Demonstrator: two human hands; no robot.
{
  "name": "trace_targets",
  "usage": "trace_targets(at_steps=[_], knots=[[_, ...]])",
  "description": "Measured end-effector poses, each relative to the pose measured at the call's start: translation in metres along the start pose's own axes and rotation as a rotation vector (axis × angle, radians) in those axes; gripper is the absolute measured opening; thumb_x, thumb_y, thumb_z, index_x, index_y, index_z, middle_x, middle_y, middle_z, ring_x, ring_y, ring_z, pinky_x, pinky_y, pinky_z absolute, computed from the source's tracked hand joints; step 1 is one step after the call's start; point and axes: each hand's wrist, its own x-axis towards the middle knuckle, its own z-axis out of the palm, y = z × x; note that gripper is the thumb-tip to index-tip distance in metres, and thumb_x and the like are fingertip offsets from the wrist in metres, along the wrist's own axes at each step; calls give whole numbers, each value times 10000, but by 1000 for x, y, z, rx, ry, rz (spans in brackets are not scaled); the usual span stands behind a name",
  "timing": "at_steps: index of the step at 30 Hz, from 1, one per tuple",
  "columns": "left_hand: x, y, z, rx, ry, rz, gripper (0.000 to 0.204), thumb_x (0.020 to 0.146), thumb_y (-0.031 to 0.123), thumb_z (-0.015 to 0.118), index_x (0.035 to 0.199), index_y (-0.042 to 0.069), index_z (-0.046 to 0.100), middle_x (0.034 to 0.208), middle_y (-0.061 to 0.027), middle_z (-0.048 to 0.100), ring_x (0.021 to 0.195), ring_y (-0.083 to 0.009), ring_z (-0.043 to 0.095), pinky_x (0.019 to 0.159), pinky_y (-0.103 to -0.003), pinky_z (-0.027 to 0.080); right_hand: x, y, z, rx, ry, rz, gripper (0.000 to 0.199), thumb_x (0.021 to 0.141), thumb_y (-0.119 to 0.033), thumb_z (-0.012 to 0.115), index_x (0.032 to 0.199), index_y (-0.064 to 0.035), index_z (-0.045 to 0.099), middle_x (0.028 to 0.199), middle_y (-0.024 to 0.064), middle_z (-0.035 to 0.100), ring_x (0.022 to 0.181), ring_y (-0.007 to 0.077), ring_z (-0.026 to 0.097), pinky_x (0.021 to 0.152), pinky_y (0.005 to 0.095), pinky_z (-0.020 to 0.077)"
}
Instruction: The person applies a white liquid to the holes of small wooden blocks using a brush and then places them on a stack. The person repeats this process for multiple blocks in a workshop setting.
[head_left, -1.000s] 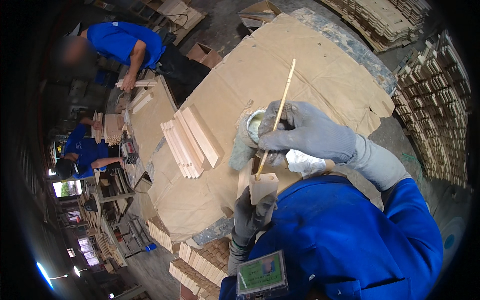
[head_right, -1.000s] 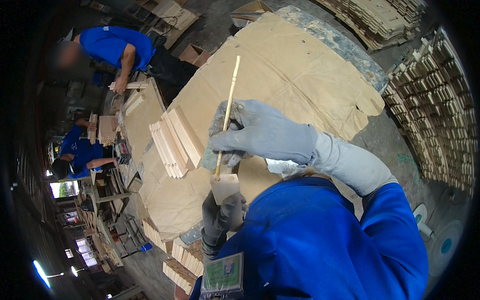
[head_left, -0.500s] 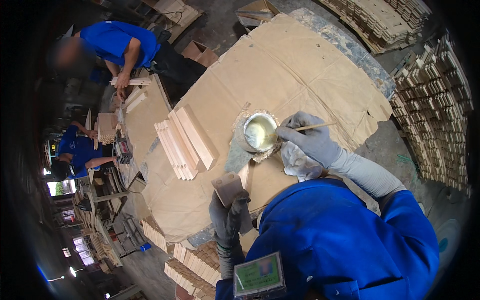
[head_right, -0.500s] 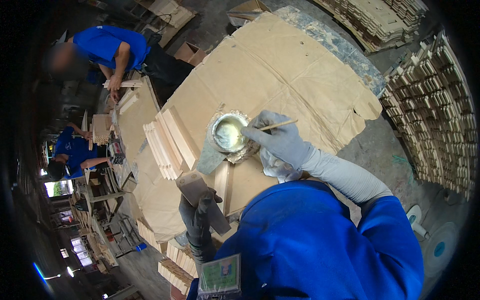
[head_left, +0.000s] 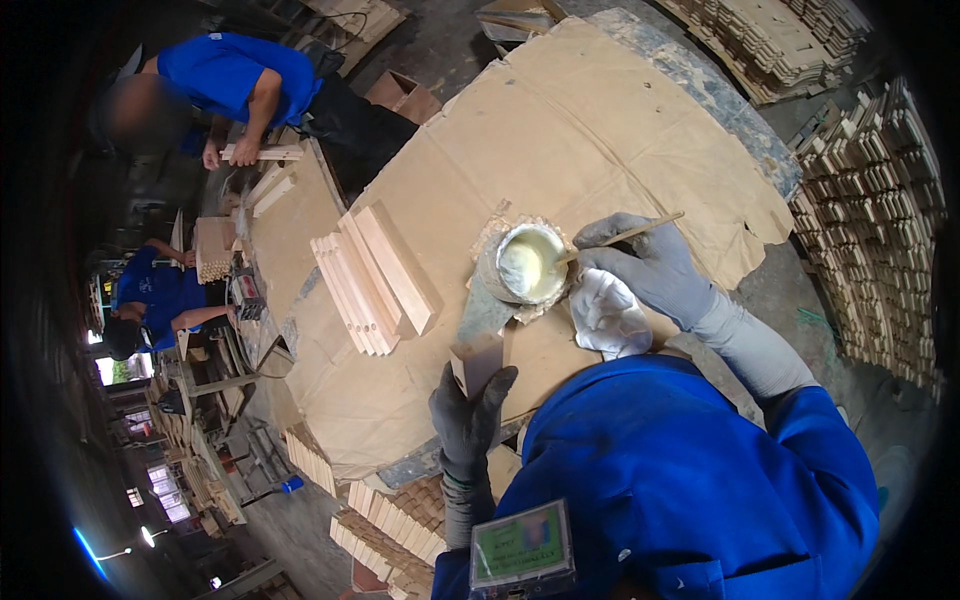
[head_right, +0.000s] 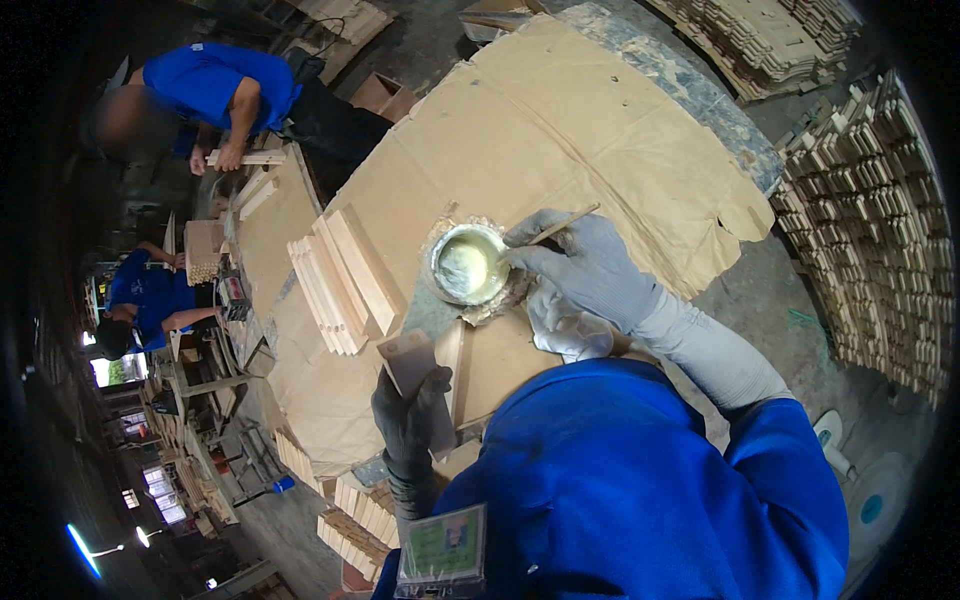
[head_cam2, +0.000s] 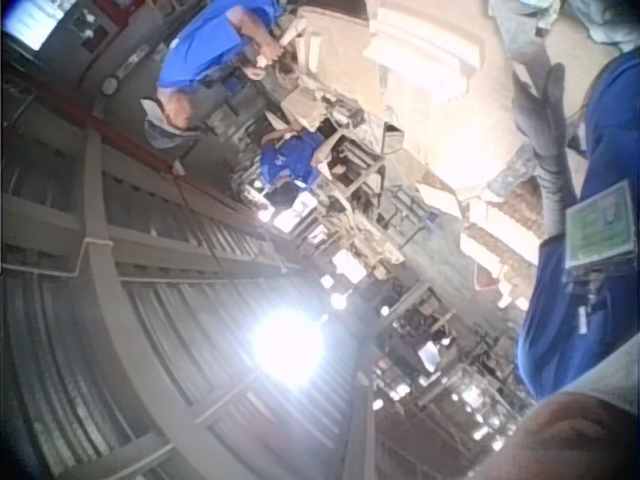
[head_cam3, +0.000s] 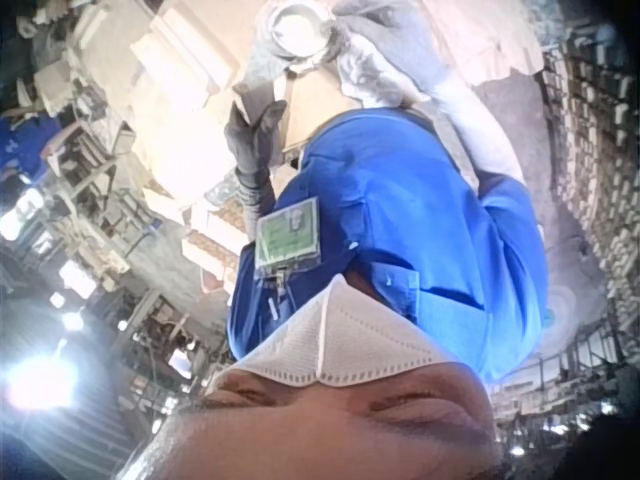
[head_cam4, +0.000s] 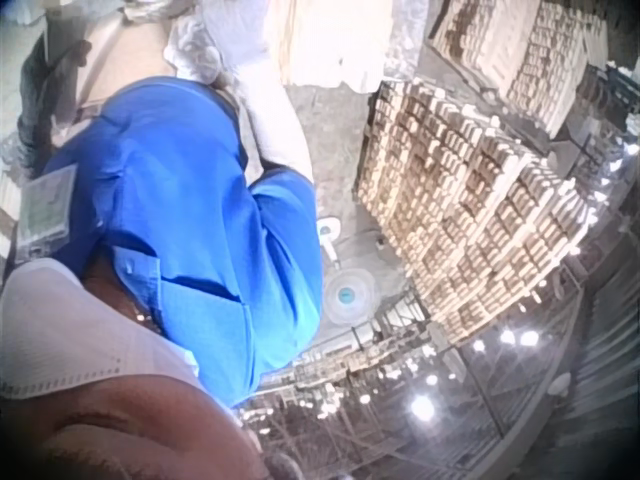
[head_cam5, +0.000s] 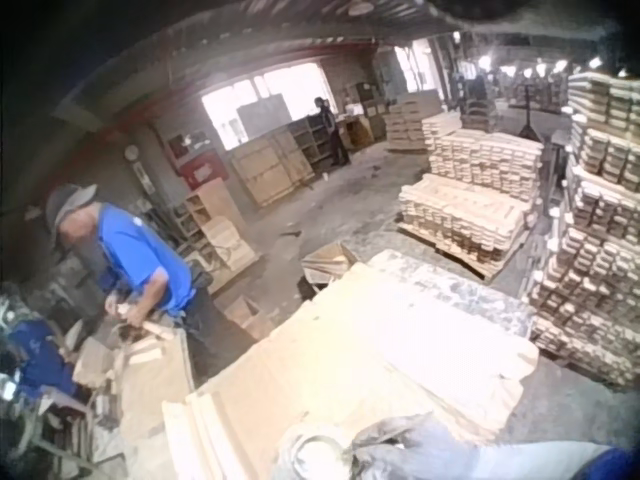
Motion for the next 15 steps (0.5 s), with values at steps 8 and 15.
trace_targets(at_steps=[8,15], knots=[[10,-18,6,-130,-23,-59,372,778,117,727,1085,-31,577,848,-70,646,721,-128,595,652,-270,493,1,13,0,77,13,0,195,794,-179,683,902,-21,643,792,74,665,740,127,610,662,267,480],[5,-15,4,-161,-7,-46,392,751,132,763,1073,-22,601,917,-84,663,824,-127,606,735,-274,494,-1,21,-3,125,59,135,270,768,-247,710,899,-24,633,782,79,660,727,136,620,654,272,485]])
